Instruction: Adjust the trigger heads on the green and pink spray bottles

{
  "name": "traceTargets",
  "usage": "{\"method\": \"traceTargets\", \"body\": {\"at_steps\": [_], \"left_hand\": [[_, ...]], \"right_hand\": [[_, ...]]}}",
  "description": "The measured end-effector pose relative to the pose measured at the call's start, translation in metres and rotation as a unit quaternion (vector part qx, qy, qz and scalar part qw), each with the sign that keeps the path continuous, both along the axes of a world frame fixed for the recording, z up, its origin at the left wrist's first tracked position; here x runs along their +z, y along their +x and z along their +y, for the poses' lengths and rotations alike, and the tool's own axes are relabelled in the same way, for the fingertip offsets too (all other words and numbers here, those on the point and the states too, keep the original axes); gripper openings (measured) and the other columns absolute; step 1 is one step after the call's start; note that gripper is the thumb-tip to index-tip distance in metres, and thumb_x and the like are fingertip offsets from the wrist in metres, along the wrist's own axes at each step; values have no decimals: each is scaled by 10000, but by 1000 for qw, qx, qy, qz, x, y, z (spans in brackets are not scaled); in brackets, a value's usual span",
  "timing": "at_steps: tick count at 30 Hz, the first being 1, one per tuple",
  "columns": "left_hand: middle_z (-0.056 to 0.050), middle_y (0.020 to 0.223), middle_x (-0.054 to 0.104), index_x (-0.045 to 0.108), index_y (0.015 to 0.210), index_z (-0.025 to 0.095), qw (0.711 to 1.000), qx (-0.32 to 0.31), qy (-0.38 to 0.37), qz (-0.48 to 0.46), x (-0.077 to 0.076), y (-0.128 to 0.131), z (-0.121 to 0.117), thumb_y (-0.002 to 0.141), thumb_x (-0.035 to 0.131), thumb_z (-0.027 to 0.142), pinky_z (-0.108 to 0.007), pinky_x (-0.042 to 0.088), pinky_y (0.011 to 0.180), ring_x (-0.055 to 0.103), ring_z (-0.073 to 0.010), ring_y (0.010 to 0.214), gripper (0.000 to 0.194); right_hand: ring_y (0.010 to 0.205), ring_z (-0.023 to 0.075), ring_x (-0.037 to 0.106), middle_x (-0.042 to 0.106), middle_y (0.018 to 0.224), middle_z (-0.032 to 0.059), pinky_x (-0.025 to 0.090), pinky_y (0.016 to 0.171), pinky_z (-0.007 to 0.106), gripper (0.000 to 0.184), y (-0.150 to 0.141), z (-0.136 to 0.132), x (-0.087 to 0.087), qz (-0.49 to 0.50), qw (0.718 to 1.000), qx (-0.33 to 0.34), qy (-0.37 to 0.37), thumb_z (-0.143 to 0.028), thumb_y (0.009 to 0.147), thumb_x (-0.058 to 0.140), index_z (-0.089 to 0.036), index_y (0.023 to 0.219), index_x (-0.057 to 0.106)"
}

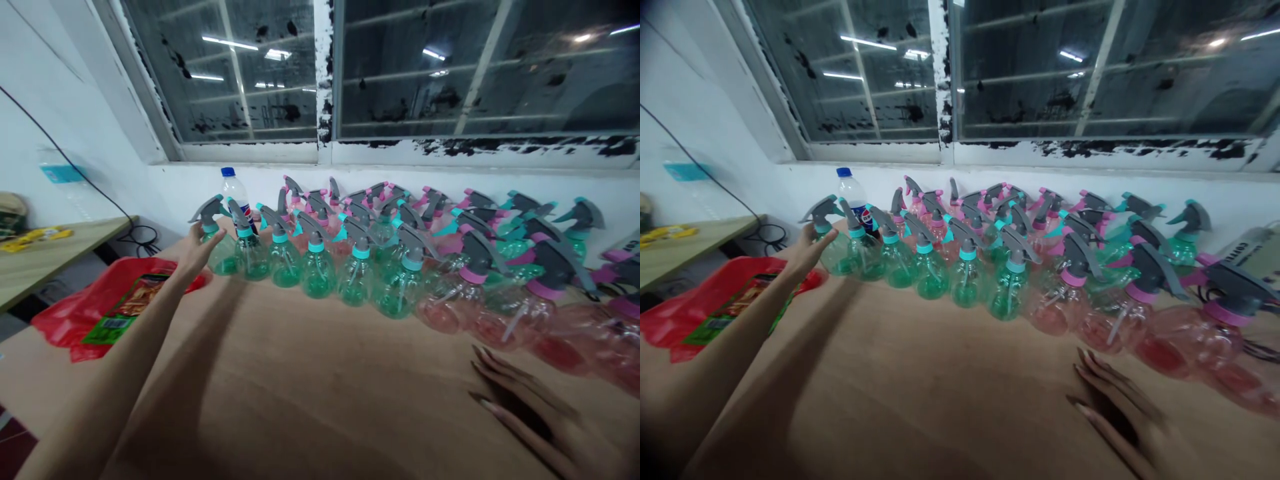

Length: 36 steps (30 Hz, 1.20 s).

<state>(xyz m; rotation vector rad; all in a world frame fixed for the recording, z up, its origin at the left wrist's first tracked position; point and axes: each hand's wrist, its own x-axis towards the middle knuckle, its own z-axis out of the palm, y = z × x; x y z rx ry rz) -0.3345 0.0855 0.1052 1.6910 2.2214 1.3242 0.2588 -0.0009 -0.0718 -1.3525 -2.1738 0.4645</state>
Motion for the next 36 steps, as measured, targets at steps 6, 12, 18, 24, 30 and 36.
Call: {"method": "traceTargets", "body": {"at_steps": [6,12,18,24,30,36], "left_hand": [[-117,1371,298,258,1326,77,988,91,82,95,-6,11,-30,956,382,507,-334,298,1037,274,-247,1271,580],[-95,1159,521,416,1208,86,979,39,14,197,-15,45,-24,902,456,549,-317,382,937,478,-237,1102,556],[-205,1130,558,501,1074,55,964,102,-38,244,-17,58,9,796,610,479,-449,317,977,446,-373,1170,518],[-222,1056,612,490,1096,37,959,123,-92,237,-8,57,11,807,600,439,-383,438,813,584,-359,1023,507],[-194,1021,618,490,1076,35,961,76,-128,233,10,62,-34,843,525,491,-425,447,823,575,-396,1036,514],[-107,1067,644,475,1130,105,968,-14,-163,191,14,72,-107,810,540,568,-367,488,825,634,-310,972,567]], "right_hand": [[1234,320,487,493,1387,58,486,962,519,522,-2,0,0,-3,1000,-7,17,-475,877,437,-271,1356,463],[1235,314,488,520,1363,86,460,981,512,517,-13,0,8,-15,999,-15,32,-486,868,458,-213,1303,521],[1219,323,503,545,1332,115,413,1008,539,540,-21,-2,22,-32,998,-11,59,-513,859,454,-169,1262,559],[1232,321,489,552,1328,98,408,1023,529,501,-23,-1,19,-24,995,-7,91,-501,852,488,-198,1241,580],[1230,321,494,557,1321,116,368,1039,560,522,-25,1,18,-38,993,-3,115,-510,862,473,-162,1241,567],[1202,319,523,571,1302,129,414,1008,541,547,-24,-1,20,-28,995,8,94,-533,881,410,-155,1247,560]]}}
